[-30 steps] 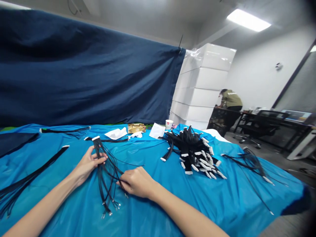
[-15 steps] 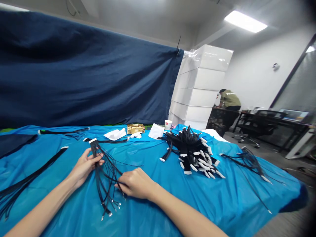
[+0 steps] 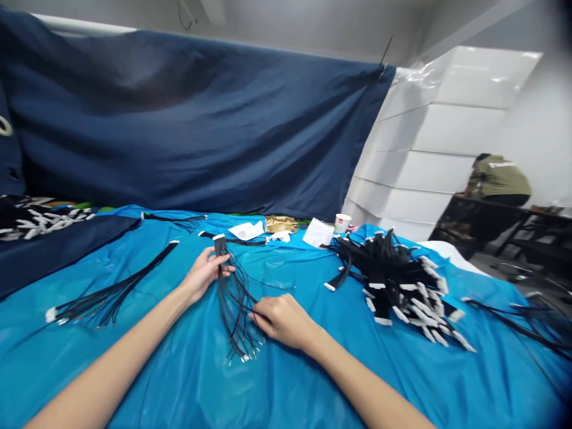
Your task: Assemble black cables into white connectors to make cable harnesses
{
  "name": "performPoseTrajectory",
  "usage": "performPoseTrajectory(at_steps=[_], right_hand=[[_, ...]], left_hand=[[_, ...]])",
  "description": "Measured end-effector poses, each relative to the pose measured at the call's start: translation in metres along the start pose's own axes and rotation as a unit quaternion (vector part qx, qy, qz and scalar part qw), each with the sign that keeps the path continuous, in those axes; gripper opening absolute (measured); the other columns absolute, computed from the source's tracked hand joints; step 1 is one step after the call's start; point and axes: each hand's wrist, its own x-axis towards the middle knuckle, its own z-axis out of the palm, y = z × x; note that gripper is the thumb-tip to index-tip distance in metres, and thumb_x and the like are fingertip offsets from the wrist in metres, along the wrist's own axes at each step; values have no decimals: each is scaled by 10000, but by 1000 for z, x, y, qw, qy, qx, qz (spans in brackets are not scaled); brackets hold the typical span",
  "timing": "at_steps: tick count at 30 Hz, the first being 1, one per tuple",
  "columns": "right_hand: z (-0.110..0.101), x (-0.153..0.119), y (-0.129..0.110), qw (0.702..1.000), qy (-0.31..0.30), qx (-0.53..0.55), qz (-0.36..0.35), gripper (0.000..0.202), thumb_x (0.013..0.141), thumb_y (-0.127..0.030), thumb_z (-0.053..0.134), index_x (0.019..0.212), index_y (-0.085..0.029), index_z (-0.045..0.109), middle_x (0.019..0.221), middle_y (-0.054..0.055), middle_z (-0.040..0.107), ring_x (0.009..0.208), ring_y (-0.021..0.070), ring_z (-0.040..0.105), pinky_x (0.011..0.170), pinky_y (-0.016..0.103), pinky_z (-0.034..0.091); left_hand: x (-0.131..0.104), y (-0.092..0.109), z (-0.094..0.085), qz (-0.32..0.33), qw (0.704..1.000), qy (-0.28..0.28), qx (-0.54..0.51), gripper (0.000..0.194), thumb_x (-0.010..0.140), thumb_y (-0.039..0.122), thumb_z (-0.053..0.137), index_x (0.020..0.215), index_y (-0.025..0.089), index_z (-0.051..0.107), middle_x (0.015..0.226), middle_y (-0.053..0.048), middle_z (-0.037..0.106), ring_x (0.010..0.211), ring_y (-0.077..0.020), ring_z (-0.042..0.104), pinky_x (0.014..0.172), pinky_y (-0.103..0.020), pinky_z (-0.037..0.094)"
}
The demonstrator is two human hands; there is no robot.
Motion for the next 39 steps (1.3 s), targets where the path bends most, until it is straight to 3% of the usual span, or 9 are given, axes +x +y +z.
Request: performPoseTrajectory(at_steps=[5,12,21,32,39], right_hand=[[2,0,-1,1000,2,-4,-3,282,905,-300,368,732,-171,550,716,12,616,591,86,513,525,259,191],[3,-2,-1,1000,-5,2,-12,267,906,-276,364,769,-168,566,724,14,616,604,87,521,533,253,209],[3,-1,-2,1000,-2,8,-10,289,911,-284,355,759,-169,573,709,14,616,621,94,547,532,261,216],[-5,-3,5,1000,14,-2,19,311,918,-291,347,770,-165,590,719,20,619,617,95,549,537,269,211],[-6,-3,4,1000,13,-3,18,305,920,-291,346,787,-169,593,726,22,621,620,97,551,534,268,208]], left_hand=[[1,-4,-2,54,996,-5,72,451,596,338,704,938,196,446,921,-16,580,631,-125,611,505,-229,461],[1,-5,0,99,989,22,110,482,604,372,692,961,191,424,904,-32,608,517,-65,524,468,-199,419],[0,-16,4,114,986,10,122,531,637,329,666,1040,222,338,860,-7,604,403,-46,475,400,-196,394],[1,-1,-5,89,983,-93,130,679,652,296,657,1231,235,308,978,-69,604,510,-86,551,501,-246,458],[1,-2,-3,102,985,-53,129,599,693,358,619,1220,228,365,862,-21,558,488,-93,551,478,-227,416]])
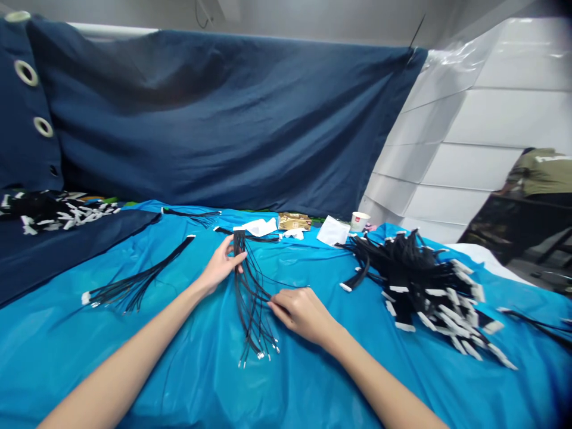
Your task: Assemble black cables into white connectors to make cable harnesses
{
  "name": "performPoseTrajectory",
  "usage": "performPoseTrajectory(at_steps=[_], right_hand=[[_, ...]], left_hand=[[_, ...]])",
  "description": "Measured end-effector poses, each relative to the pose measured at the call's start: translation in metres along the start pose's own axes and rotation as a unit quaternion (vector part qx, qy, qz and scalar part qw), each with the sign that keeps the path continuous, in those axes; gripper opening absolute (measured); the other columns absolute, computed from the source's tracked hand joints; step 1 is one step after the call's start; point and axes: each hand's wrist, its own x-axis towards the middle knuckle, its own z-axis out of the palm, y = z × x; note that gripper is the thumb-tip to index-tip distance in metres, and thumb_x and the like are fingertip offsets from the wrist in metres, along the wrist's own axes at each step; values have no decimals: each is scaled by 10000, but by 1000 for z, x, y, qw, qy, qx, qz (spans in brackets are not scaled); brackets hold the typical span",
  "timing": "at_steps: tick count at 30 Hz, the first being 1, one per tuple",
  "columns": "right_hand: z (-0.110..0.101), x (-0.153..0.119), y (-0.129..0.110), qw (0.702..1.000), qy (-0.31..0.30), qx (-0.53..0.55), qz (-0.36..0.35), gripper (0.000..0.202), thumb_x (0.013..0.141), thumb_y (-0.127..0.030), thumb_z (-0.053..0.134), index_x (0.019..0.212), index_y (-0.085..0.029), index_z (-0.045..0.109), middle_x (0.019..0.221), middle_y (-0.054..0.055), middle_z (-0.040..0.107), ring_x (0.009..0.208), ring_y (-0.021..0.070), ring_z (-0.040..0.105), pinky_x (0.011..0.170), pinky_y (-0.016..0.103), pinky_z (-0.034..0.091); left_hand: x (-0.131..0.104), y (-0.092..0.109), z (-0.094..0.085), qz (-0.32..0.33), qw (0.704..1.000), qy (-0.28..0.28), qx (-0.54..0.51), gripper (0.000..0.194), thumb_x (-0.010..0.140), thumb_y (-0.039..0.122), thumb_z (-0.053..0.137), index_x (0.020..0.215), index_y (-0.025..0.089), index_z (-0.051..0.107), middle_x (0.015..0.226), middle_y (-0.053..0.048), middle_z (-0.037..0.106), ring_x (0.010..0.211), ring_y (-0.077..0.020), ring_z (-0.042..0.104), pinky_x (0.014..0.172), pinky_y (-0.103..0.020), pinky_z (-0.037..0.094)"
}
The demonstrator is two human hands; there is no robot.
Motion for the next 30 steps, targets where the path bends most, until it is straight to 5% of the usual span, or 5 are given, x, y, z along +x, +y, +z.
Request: performPoseTrajectory(at_steps=[12,20,30], right_hand=[[-1,0,0,1000,0,-3,1,304,918,-292,344,791,-174,593,729,15,621,619,95,543,537,265,211],[2,0,-1,1000,3,6,-13,301,920,-292,339,807,-175,592,727,18,620,610,94,532,542,256,219],[2,1,-2,1000,4,6,-24,299,922,-291,334,798,-176,580,717,18,616,606,94,533,538,256,217]], left_hand=[[4,-5,-2,9,999,26,42,564,714,354,581,1229,205,404,949,-62,589,451,-99,563,457,-238,420],[1,-3,2,65,992,90,62,313,745,349,535,985,171,443,1128,-93,542,402,-64,547,398,-223,421],[2,-6,-1,87,987,104,84,278,736,331,536,923,180,395,1027,-73,597,393,-74,553,386,-200,408]])
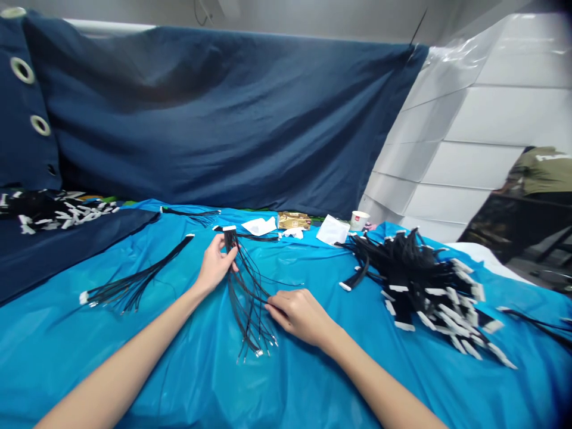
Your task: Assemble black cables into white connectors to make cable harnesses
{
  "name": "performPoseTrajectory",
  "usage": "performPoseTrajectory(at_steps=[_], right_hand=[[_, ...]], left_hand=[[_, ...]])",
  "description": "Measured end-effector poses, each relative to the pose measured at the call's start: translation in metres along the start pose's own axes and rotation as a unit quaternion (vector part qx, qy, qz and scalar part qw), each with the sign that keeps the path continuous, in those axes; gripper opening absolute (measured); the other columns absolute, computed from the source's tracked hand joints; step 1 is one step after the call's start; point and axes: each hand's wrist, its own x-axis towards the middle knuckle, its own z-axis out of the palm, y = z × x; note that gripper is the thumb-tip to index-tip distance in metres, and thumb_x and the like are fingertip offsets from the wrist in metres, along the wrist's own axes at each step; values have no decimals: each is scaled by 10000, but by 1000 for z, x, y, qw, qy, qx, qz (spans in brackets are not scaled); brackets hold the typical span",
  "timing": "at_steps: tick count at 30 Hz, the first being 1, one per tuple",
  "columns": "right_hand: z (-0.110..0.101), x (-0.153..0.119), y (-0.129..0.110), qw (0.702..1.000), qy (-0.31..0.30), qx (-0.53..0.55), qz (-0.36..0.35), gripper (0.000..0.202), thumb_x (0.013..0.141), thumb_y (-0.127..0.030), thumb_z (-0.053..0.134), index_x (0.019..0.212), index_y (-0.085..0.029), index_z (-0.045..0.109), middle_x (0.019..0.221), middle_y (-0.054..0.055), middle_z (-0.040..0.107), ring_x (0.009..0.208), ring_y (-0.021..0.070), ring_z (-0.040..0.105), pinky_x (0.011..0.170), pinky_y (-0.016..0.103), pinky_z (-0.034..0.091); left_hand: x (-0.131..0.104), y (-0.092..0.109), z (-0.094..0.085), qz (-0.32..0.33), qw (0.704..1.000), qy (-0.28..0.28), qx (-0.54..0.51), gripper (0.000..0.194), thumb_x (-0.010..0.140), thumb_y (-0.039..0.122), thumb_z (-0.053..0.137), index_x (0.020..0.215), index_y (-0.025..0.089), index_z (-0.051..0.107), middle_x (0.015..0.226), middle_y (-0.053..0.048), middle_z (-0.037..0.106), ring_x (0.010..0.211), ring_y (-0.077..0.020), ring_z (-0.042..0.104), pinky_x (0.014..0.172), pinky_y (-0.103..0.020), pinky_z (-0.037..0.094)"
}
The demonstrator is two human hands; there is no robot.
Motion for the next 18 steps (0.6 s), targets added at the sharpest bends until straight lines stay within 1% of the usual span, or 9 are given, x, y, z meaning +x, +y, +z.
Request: performPoseTrajectory(at_steps=[3,6,9,12,15,18], right_hand=[[0,0,0,1000,0,-3,-4,306,922,-286,331,773,-173,574,701,18,612,596,92,528,539,256,214],[-1,0,0,1000,7,-3,-4,312,924,-291,322,774,-178,572,709,16,615,604,95,530,541,255,215],[-2,0,0,1000,10,2,-1,309,923,-293,322,792,-181,578,713,15,617,616,99,536,546,251,221],[-3,-1,1,1000,10,14,3,300,921,-293,326,823,-183,587,730,17,624,633,101,545,551,246,226],[-3,-1,2,1000,5,23,12,297,919,-293,334,828,-182,594,735,18,629,638,102,550,549,244,226],[-4,-1,3,999,0,24,22,302,919,-295,335,819,-181,596,746,20,635,645,102,555,549,243,224]], left_hand=[[-2,3,-1,35,996,7,81,251,739,274,509,950,184,407,1062,-73,585,390,-68,546,378,-192,402],[-3,5,-2,49,992,2,118,255,756,247,469,1000,190,424,1054,-64,588,379,-64,533,387,-196,413],[-2,4,-3,55,989,-3,140,241,788,273,436,1015,192,453,1004,-50,610,371,-61,520,408,-198,423],[-1,3,-4,64,985,15,162,259,804,327,433,1022,194,480,959,-46,626,373,-60,511,424,-195,423],[0,2,-4,35,990,31,131,318,790,359,460,1066,203,458,903,-40,631,367,-73,510,398,-200,412],[2,0,-4,-16,999,23,41,355,757,347,500,1073,207,419,746,2,607,345,-100,506,352,-212,392]])
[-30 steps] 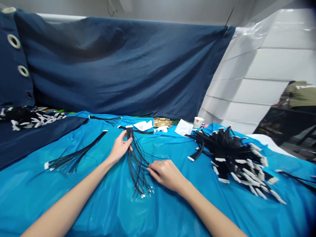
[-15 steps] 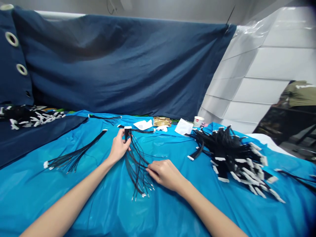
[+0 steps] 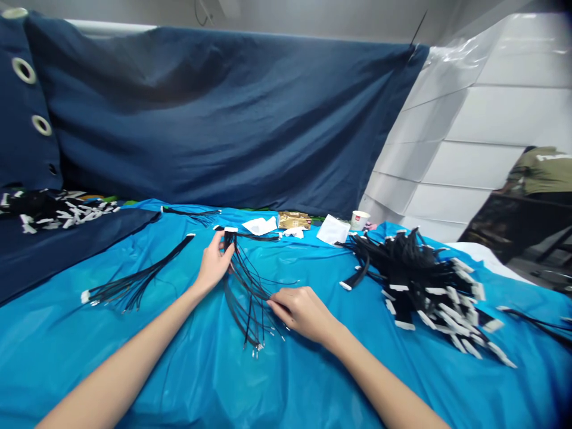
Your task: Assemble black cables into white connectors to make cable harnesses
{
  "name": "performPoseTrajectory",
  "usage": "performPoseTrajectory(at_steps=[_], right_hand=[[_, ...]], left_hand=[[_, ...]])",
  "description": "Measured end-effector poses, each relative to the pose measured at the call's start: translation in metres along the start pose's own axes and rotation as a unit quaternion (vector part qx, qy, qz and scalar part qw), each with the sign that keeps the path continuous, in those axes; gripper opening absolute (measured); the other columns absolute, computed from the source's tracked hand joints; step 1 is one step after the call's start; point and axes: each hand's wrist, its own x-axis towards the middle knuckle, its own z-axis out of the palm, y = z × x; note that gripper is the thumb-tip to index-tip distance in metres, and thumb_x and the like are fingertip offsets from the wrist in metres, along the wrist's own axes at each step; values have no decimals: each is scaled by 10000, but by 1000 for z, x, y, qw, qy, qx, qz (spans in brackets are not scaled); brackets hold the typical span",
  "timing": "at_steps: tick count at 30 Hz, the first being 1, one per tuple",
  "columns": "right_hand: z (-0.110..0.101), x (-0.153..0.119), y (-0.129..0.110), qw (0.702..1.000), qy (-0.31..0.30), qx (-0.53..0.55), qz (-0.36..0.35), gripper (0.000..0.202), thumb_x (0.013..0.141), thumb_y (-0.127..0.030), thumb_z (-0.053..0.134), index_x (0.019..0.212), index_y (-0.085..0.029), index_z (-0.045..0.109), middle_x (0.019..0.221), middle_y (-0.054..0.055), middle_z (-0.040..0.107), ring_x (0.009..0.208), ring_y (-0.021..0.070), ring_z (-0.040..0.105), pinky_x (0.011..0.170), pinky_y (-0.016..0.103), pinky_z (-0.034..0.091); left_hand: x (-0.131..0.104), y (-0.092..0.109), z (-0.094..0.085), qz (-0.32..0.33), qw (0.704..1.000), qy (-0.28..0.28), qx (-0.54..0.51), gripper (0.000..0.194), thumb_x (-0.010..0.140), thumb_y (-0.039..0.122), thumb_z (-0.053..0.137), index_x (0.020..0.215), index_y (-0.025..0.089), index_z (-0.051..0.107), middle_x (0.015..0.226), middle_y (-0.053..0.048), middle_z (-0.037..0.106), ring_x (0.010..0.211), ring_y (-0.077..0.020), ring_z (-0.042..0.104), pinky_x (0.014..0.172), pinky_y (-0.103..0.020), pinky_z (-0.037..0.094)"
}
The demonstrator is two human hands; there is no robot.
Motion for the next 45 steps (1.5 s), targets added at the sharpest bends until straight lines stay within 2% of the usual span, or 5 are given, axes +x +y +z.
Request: performPoseTrajectory(at_steps=[5,11,18,22,45], right_hand=[[-1,0,1,1000,-4,-12,3,307,920,-300,330,800,-181,586,742,16,635,643,98,556,546,247,213],[1,0,0,1000,-9,-27,2,325,921,-307,325,739,-176,560,713,12,624,619,91,546,535,254,199],[1,0,-1,999,-6,-32,-6,327,924,-303,316,727,-175,543,714,9,624,612,88,543,533,261,191],[2,0,-1,999,-6,-31,-13,328,924,-304,316,727,-171,541,709,16,622,607,89,541,534,258,190],[-2,0,-1,999,-21,-32,9,318,922,-300,334,751,-177,572,732,14,633,625,93,548,539,249,207]], left_hand=[[3,3,1,-60,992,-12,-107,239,694,242,528,919,176,483,614,52,509,362,-95,496,385,-222,412],[0,7,1,-112,976,-49,-180,234,658,189,502,890,164,503,588,48,513,441,-99,513,457,-233,435],[-2,7,5,-91,991,0,-101,305,627,365,636,800,152,504,591,52,495,397,-83,475,417,-226,393],[-1,5,6,-94,992,20,-78,261,628,326,624,779,150,506,524,56,492,399,-99,486,430,-231,404],[2,9,0,-87,990,-23,-110,213,616,216,545,805,119,556,717,-12,604,531,-115,574,582,-266,465]])
